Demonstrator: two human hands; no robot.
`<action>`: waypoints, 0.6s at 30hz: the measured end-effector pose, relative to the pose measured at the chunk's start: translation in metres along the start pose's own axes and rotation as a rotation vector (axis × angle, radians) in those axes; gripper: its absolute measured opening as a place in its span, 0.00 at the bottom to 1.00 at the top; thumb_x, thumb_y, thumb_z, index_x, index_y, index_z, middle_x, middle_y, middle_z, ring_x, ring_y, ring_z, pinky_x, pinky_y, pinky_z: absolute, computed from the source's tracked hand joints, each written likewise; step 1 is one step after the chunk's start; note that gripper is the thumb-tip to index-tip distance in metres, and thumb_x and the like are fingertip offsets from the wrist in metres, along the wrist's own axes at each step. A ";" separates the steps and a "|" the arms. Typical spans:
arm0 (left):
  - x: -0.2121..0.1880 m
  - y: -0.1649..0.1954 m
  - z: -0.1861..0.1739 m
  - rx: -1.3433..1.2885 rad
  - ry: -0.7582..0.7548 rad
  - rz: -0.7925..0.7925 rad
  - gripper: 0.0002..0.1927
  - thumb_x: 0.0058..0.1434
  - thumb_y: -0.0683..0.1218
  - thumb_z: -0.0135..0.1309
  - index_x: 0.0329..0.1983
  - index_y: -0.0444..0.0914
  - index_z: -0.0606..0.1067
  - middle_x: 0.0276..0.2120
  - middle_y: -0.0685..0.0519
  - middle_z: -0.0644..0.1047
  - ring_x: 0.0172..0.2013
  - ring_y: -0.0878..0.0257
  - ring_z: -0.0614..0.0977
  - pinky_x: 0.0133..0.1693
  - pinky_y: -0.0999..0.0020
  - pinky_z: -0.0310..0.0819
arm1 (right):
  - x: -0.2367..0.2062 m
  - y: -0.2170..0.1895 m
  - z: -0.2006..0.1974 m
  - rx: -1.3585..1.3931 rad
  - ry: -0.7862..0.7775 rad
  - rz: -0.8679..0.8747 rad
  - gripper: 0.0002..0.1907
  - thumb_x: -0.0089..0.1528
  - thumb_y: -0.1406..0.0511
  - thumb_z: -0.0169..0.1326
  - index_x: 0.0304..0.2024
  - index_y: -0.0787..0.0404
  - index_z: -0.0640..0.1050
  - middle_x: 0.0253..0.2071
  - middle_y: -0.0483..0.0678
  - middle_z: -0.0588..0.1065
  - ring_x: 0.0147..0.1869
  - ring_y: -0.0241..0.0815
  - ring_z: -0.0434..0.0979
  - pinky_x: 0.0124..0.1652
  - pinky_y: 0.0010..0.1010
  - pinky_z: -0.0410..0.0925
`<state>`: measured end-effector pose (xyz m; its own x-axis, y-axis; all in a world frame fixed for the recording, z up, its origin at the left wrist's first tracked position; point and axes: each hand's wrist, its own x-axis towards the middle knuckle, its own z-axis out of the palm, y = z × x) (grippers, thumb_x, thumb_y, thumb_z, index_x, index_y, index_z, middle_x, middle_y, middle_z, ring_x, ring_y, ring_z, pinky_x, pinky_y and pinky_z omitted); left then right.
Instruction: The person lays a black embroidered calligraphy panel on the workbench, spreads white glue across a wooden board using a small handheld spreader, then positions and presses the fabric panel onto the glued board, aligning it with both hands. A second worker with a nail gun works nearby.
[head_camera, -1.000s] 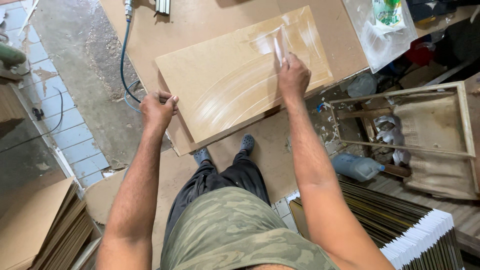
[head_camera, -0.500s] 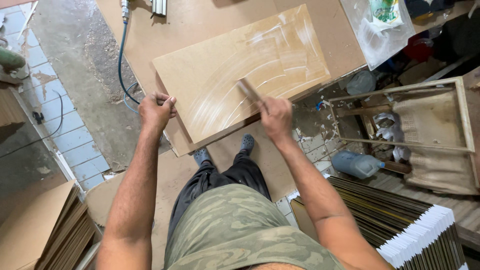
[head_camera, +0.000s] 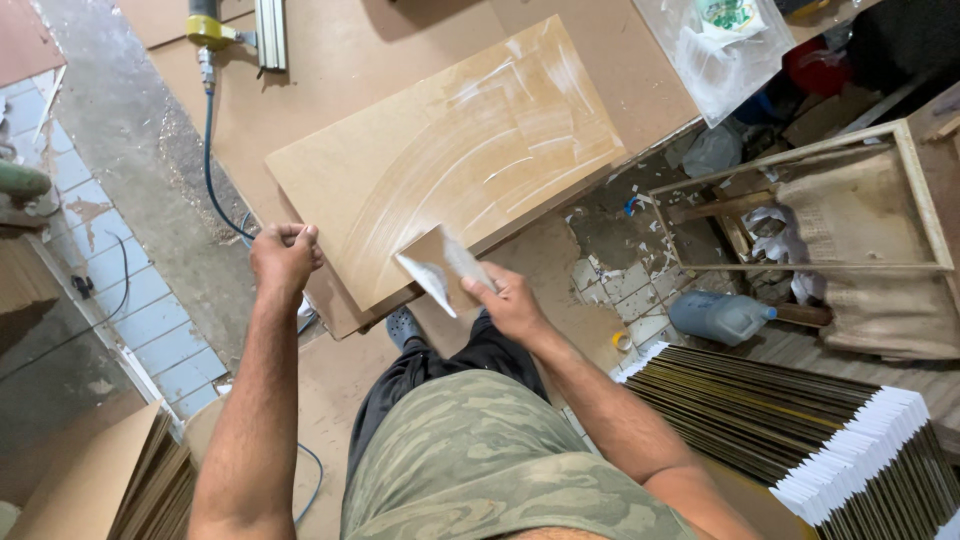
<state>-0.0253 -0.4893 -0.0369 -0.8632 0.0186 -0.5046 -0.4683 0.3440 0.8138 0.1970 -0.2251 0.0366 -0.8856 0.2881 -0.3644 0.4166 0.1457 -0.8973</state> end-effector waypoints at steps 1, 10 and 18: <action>-0.003 0.001 0.002 -0.004 0.002 -0.008 0.10 0.66 0.45 0.60 0.44 0.33 0.76 0.29 0.52 0.78 0.26 0.68 0.80 0.28 0.72 0.78 | -0.002 0.001 -0.017 0.136 0.038 -0.027 0.18 0.69 0.61 0.54 0.56 0.65 0.79 0.42 0.46 0.80 0.44 0.34 0.76 0.45 0.29 0.71; -0.063 0.067 0.042 -0.658 -0.062 -0.023 0.14 0.69 0.47 0.58 0.53 0.36 0.72 0.38 0.55 0.75 0.35 0.65 0.80 0.38 0.65 0.79 | -0.021 0.011 -0.171 0.817 0.428 -0.031 0.16 0.69 0.66 0.55 0.57 0.65 0.77 0.51 0.46 0.79 0.54 0.35 0.76 0.53 0.27 0.69; -0.156 0.155 0.137 -0.585 0.134 0.559 0.18 0.77 0.41 0.53 0.67 0.31 0.68 0.58 0.47 0.78 0.55 0.60 0.80 0.58 0.65 0.75 | -0.001 0.030 -0.308 0.853 0.520 -0.135 0.15 0.68 0.67 0.54 0.57 0.62 0.77 0.50 0.43 0.80 0.49 0.32 0.79 0.47 0.22 0.71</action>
<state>0.0629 -0.3100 0.1288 -0.9962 -0.0829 0.0285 0.0468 -0.2287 0.9724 0.2739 0.0708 0.0874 -0.6299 0.7263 -0.2752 -0.1473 -0.4596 -0.8758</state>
